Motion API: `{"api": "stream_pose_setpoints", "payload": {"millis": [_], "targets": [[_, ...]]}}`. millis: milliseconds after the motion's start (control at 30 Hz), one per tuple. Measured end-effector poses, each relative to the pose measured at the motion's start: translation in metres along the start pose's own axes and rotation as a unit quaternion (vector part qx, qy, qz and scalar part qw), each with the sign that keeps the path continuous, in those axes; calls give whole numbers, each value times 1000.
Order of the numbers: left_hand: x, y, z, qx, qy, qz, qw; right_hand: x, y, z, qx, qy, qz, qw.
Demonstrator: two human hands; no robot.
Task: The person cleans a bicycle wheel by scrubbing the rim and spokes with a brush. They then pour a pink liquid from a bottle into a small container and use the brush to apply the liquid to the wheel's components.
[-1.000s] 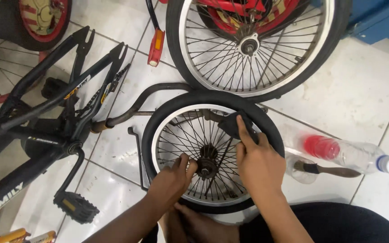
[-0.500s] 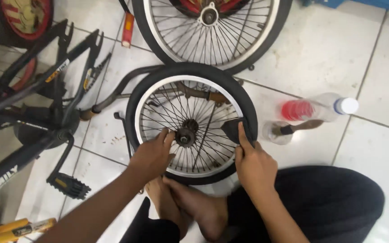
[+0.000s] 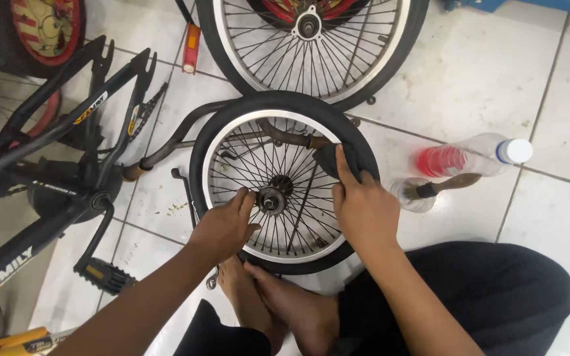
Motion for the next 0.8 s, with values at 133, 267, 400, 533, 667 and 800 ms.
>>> {"api": "stream_pose_setpoints", "payload": {"millis": [133,267,400,533,667,800], "targets": [[-5,7,-12,20,6,12,1000,-36,4,6,-44,-45,38,997],[2,8,-17,-5,-1,27,1000,-71,21,13,-21,-147,122,981],[-2,12,-15,29,23,15,999,-118,26,25,-21,-122,131,984],[-3,15,-5,3,1,-10,1000,-138,26,38,-57,-12,87,994],[-3,16,-1,25,1,-48,999,-128,34,55,33,-1,72,997],[-8,14,2,76,17,-69,995,-116,30,55,38,-6,54,998]]}}
Point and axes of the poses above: each hand's wrist, its own x-axis towards the middle knuckle, its own z-axis out of the palm, y = z × x, the point moved 6 cm from there along x, towards the middle knuckle
